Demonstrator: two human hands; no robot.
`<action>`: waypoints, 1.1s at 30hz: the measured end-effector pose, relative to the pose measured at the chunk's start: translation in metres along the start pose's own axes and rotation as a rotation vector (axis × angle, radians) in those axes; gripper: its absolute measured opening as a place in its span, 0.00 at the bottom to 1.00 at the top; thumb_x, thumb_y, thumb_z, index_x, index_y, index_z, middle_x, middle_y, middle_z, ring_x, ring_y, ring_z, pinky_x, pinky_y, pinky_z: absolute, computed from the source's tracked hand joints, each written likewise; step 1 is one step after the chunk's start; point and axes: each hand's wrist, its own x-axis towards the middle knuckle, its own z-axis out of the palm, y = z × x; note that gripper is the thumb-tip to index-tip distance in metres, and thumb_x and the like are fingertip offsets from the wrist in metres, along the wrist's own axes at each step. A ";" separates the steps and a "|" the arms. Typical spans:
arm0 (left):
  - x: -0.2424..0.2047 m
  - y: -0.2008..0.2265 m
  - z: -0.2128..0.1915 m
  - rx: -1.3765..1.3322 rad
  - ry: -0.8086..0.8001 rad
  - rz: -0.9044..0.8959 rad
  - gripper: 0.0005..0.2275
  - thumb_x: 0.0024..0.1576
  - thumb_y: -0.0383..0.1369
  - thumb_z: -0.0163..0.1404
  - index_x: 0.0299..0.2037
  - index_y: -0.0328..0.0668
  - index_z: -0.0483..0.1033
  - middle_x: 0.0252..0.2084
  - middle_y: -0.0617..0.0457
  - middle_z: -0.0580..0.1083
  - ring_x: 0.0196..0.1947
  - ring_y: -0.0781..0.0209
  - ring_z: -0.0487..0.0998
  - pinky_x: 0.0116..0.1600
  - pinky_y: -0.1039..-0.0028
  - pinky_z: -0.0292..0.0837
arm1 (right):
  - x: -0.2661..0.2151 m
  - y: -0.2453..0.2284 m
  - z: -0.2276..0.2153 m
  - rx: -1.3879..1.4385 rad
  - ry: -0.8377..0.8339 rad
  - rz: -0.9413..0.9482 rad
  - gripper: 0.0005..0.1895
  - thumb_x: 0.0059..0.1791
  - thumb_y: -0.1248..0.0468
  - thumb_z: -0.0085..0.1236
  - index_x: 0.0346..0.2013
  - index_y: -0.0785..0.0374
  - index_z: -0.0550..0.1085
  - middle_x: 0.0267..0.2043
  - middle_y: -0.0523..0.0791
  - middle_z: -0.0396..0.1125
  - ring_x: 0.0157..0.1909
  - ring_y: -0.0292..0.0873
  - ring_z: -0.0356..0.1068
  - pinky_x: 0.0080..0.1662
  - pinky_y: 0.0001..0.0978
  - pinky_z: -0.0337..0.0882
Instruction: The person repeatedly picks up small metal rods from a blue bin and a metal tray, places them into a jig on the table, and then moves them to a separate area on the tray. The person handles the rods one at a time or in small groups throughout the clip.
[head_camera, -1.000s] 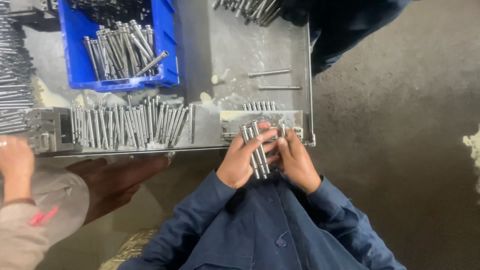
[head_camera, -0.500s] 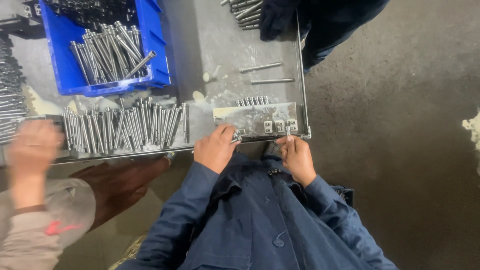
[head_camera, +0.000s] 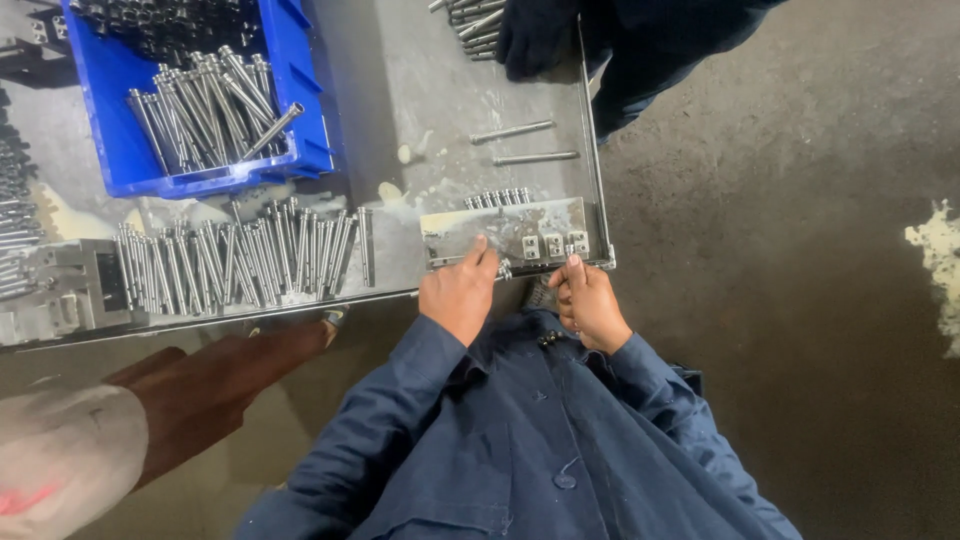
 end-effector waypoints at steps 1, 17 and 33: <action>0.001 0.000 -0.001 -0.001 0.001 0.002 0.11 0.50 0.31 0.59 0.43 0.47 0.79 0.55 0.57 0.80 0.16 0.49 0.79 0.20 0.63 0.76 | 0.000 -0.001 -0.001 0.000 0.002 -0.002 0.26 0.63 0.56 0.30 0.35 0.73 0.70 0.20 0.38 0.44 0.12 0.28 0.46 0.09 0.23 0.47; 0.011 0.018 0.012 0.138 0.220 -0.025 0.02 0.44 0.27 0.56 0.23 0.46 0.76 0.45 0.48 0.83 0.10 0.50 0.75 0.17 0.61 0.68 | 0.009 0.025 0.000 -0.022 0.099 -0.078 0.21 0.62 0.58 0.33 0.33 0.66 0.68 0.15 0.39 0.47 0.10 0.33 0.49 0.10 0.24 0.51; 0.010 -0.014 -0.010 -0.352 -0.469 -0.156 0.19 0.59 0.36 0.52 0.61 0.57 0.72 0.71 0.61 0.66 0.46 0.41 0.82 0.47 0.55 0.81 | -0.059 -0.156 0.056 -0.672 0.010 -1.101 0.03 0.60 0.68 0.43 0.46 0.66 0.64 0.46 0.52 0.78 0.51 0.56 0.77 0.47 0.50 0.77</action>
